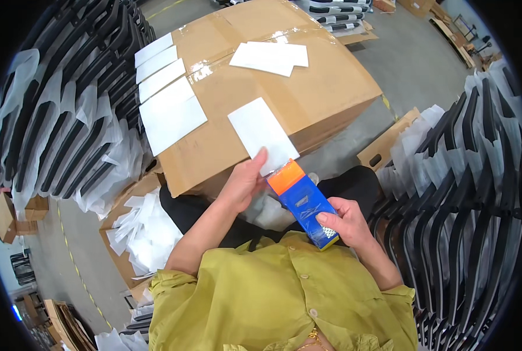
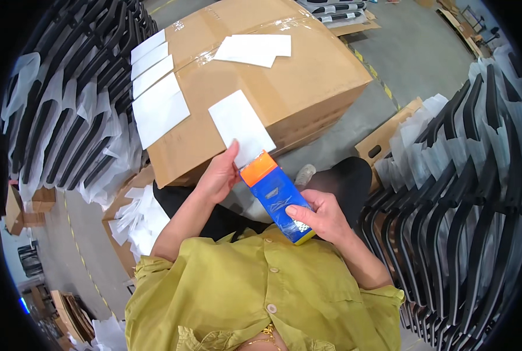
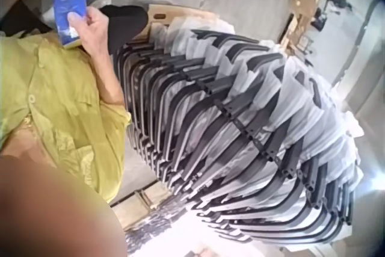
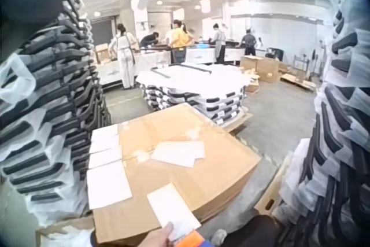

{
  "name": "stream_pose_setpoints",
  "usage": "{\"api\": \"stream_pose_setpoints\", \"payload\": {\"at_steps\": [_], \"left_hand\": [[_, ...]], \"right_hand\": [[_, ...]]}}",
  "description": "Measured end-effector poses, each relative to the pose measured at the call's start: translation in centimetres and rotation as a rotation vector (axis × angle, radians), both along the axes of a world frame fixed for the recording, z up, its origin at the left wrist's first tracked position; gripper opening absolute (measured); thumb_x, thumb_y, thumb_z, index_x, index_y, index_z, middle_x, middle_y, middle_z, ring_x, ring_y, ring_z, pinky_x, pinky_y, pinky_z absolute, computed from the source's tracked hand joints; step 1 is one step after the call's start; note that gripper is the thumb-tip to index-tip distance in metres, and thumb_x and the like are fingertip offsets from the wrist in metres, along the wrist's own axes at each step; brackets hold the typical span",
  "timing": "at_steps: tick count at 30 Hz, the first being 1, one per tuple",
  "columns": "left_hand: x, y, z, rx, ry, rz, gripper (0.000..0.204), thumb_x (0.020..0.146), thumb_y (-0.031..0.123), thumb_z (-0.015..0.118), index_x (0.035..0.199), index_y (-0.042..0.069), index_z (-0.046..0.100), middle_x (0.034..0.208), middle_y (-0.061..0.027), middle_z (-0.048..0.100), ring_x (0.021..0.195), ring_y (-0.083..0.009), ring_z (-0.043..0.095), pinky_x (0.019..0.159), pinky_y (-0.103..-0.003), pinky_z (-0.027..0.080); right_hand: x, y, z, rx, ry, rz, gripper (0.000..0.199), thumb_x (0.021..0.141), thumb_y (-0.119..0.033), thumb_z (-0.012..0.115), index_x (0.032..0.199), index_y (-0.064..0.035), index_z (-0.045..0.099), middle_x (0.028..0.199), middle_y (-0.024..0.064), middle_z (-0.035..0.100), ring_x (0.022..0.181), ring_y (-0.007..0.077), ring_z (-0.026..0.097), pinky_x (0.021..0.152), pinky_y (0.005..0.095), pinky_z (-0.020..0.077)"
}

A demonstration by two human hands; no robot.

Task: The recorder is applying white foam pads to a large cardboard box and using a tape dispenser in a warehouse environment.

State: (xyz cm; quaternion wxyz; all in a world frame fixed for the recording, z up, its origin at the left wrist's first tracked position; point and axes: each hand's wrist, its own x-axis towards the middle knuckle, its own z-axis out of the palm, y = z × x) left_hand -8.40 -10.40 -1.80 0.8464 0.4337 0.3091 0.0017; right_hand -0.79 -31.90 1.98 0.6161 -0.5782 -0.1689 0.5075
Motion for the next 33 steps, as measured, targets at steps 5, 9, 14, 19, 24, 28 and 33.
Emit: {"api": "stream_pose_setpoints", "payload": {"at_steps": [5, 9, 14, 19, 24, 28, 33], "left_hand": [[1.5, -1.1, -0.3, 0.154, -0.153, 0.197, 0.03, 0.082, 0.025, 0.059, 0.102, 0.003, 0.053, 0.09, -0.0066, 0.06, 0.081, -0.0162, 0.058, 0.072, -0.027, 0.045], [1.8, -0.1, 1.6, 0.037, -0.169, 0.227, 0.03, 0.08, 0.023, 0.06, 0.103, 0.005, 0.052, 0.087, -0.0059, 0.061, 0.07, -0.0144, 0.059, 0.06, -0.024, 0.049], [2.0, -0.5, 2.2, 0.02, -0.161, 0.287, 0.029, 0.08, 0.022, 0.06, 0.101, 0.004, 0.052, 0.084, -0.007, 0.06, 0.066, -0.0151, 0.059, 0.058, -0.025, 0.05], [1.4, -0.4, 2.6, 0.013, -0.189, 0.282, 0.028, 0.08, 0.019, 0.06, 0.101, 0.002, 0.052, 0.086, -0.008, 0.06, 0.068, -0.0165, 0.06, 0.06, -0.027, 0.051], [0.5, -2.4, 4.9, 0.459, -0.319, 0.241, 0.027, 0.081, 0.015, 0.059, 0.1, -0.002, 0.053, 0.087, -0.0098, 0.06, 0.069, -0.0171, 0.06, 0.06, -0.027, 0.052], [0.8, -0.4, 4.8, 0.27, -0.235, 0.348, 0.027, 0.081, 0.015, 0.059, 0.099, -0.004, 0.053, 0.083, -0.0101, 0.061, 0.066, -0.0163, 0.06, 0.057, -0.026, 0.049], [1.3, 0.9, 3.2, 0.079, -0.17, 0.252, 0.024, 0.08, 0.02, 0.06, 0.095, 0.002, 0.054, 0.078, -0.0079, 0.061, 0.063, -0.0153, 0.06, 0.052, -0.022, 0.046]], "right_hand": [[-0.6, -0.9, 0.2, -0.016, -0.073, 0.016, 0.027, 0.078, -0.019, 0.063, 0.092, 0.0042, 0.057, 0.081, 0.0037, 0.06, 0.071, 0.0054, 0.053, 0.064, 0.0199, 0.0436], [-0.9, -2.1, 1.0, 0.003, -0.189, 0.016, 0.028, 0.077, -0.019, 0.064, 0.092, 0.0034, 0.057, 0.081, 0.0029, 0.06, 0.071, 0.0047, 0.051, 0.063, 0.0197, 0.0424], [-1.1, -3.1, 1.7, -0.048, -0.262, 0.029, 0.029, 0.076, -0.021, 0.066, 0.09, 0.0025, 0.058, 0.078, 0.0027, 0.06, 0.069, 0.0046, 0.05, 0.062, 0.0201, 0.0421], [-1.1, -3.5, 1.7, -0.044, -0.348, 0.053, 0.029, 0.075, -0.022, 0.066, 0.088, 0.0026, 0.059, 0.076, 0.003, 0.061, 0.067, 0.0052, 0.051, 0.062, 0.0206, 0.0429], [0.0, -2.8, 1.1, -0.072, -0.189, 0.033, 0.028, 0.077, -0.023, 0.063, 0.086, 0.0033, 0.058, 0.075, 0.0041, 0.061, 0.067, 0.0059, 0.053, 0.06, 0.0212, 0.0438], [-0.9, -3.3, 1.1, 0.061, -0.24, 0.031, 0.027, 0.075, -0.021, 0.066, 0.086, 0.0021, 0.058, 0.073, 0.0022, 0.06, 0.065, 0.0055, 0.052, 0.059, 0.02, 0.0422], [-1.5, -4.1, 1.2, 0.023, -0.608, 0.063, 0.029, 0.069, -0.021, 0.071, 0.081, 0.0012, 0.058, 0.061, 0.0038, 0.056, 0.055, 0.0044, 0.048, 0.051, 0.0204, 0.0396]]}}
